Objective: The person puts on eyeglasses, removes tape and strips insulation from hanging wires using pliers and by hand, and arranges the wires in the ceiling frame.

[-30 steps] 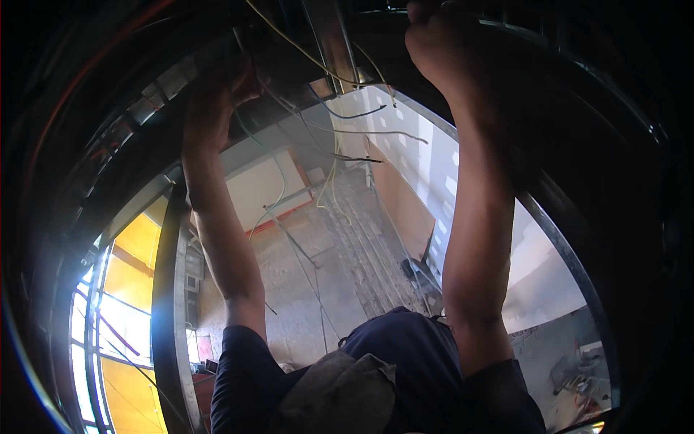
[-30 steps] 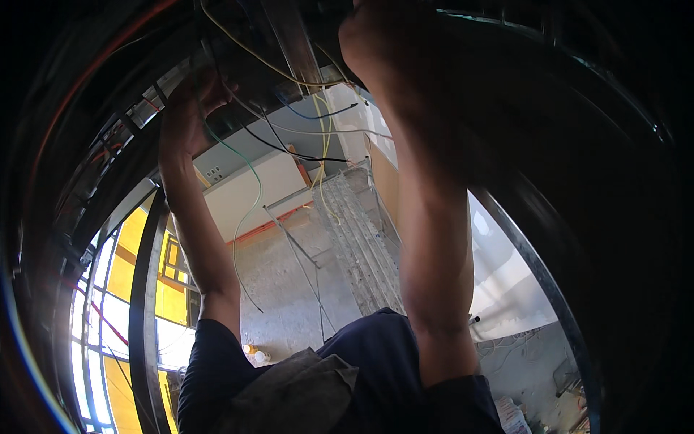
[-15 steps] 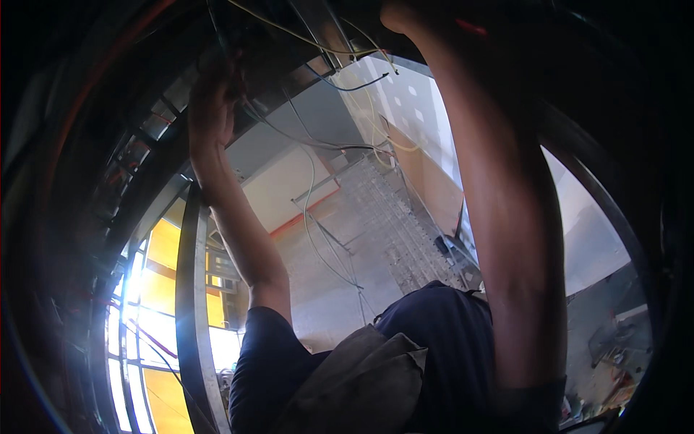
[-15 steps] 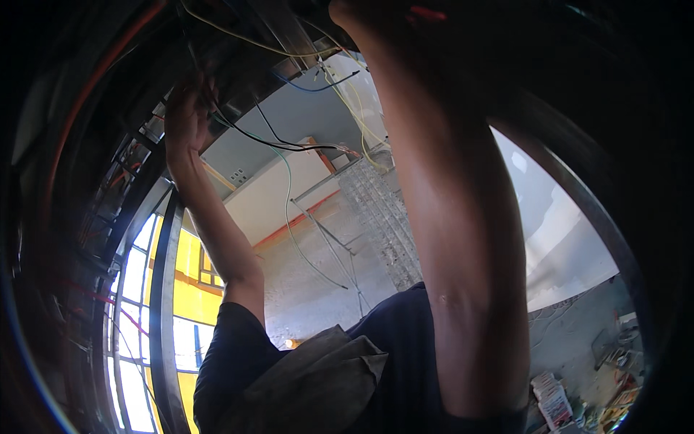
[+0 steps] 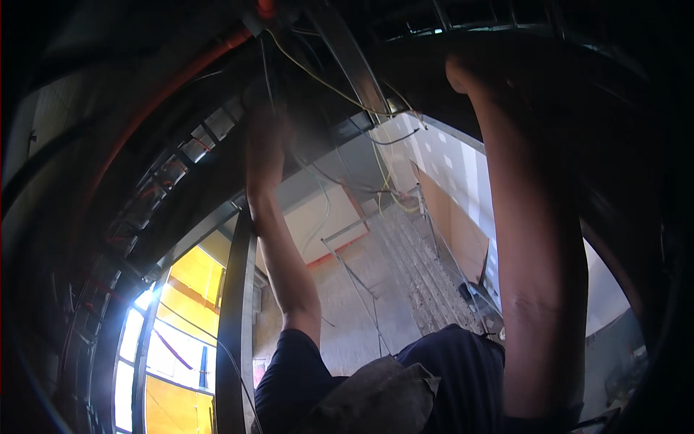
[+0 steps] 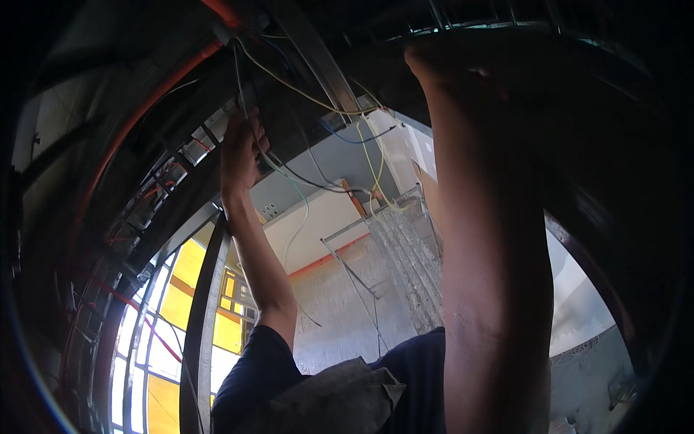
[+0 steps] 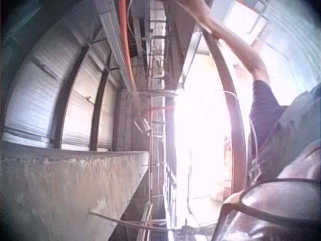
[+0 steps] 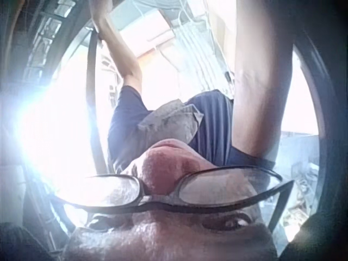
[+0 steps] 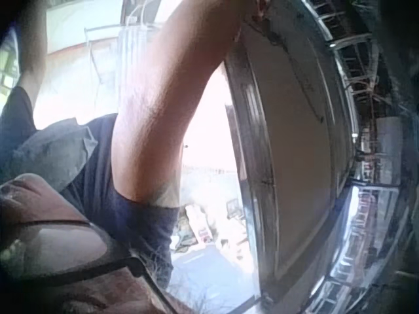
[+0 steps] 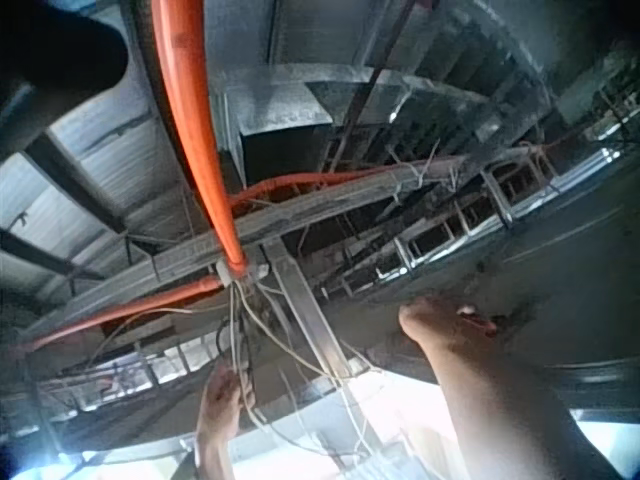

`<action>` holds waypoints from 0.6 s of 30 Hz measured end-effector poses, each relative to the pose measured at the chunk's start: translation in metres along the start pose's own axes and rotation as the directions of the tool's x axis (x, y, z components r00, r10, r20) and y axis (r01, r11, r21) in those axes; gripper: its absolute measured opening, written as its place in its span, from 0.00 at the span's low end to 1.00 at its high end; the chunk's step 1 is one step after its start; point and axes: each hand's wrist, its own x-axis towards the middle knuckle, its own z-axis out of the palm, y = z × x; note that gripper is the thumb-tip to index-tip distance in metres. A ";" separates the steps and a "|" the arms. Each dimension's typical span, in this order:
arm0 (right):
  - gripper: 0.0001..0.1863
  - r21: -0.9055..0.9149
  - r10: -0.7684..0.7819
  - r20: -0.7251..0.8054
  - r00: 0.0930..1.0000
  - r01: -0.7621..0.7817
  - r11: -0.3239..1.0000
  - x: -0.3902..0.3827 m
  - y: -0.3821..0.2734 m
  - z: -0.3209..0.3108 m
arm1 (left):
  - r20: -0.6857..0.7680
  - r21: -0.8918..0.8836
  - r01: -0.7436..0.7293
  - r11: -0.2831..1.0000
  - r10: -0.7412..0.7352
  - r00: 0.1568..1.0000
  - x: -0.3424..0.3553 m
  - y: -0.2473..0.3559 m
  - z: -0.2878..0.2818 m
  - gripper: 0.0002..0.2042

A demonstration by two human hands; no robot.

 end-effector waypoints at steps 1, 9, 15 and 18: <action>0.14 0.029 -0.040 0.082 0.996 0.038 0.999 -0.001 0.038 -0.025 | -0.015 0.018 -0.010 1.000 0.011 1.000 -0.006 0.010 -0.010 0.18; 0.11 -0.167 0.121 0.039 0.992 -0.113 0.979 -0.003 0.258 -0.094 | -0.082 0.207 -0.009 0.978 0.027 0.996 -0.001 0.019 0.034 0.26; 0.09 -0.159 0.092 -0.033 0.995 -0.096 0.983 0.004 0.251 -0.108 | -0.106 0.500 -0.343 0.795 0.449 0.887 -0.002 0.008 0.014 0.23; 0.08 -0.160 0.058 -0.042 0.997 -0.064 0.985 0.008 0.246 -0.110 | -0.143 0.305 -0.003 0.953 0.049 0.988 -0.026 0.029 0.023 0.22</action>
